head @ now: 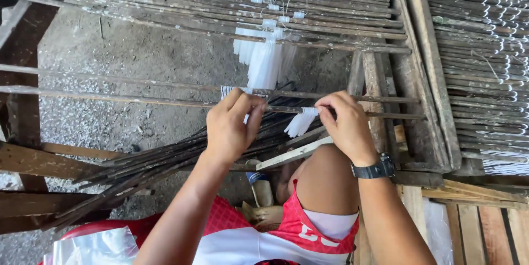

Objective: The person ties wicks onto wooden sticks by hand and then places bundles of prepared wicks into a wooden crate.

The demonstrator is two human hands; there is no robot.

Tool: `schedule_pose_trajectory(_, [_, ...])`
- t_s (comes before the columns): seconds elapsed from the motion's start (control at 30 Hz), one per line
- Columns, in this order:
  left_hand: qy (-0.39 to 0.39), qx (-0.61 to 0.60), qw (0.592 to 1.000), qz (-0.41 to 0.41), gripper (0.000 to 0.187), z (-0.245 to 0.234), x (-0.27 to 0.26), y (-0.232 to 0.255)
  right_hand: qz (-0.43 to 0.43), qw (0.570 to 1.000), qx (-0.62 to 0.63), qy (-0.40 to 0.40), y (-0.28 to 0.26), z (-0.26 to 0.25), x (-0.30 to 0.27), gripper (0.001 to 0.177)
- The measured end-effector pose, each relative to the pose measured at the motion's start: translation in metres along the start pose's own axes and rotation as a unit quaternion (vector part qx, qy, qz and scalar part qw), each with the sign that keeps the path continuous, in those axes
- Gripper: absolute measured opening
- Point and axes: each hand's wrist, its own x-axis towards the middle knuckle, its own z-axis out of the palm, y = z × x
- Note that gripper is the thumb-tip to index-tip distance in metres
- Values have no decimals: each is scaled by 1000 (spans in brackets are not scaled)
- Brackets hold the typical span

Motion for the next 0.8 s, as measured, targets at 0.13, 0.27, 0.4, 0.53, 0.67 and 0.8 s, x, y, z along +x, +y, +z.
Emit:
schedule_pose_trajectory(0.13, [11,92,995,43,8,19,9,-22,16,999,12,-48,-4,-2,3,8])
schedule_pose_trajectory(0.27, [26,90,995,22,8,29,8,-27,49,995,-36,-84,-3,-12,7,13])
schedule_pose_trajectory(0.4, [53,78,994,-54,9,32,8,-27,9,996,-17,-83,-5,4,9,11])
schedule_pose_trajectory(0.53, [55,115,991,-42,9,34,5,-31,-37,994,7,-106,-21,13,17,13])
schedule_pose_trajectory(0.67, [50,96,992,-58,10,31,7,-29,0,992,-48,-117,-25,1,22,22])
schedule_pose_trajectory(0.8, [40,94,993,-55,10,30,7,-27,6,988,-90,-122,-36,10,20,42])
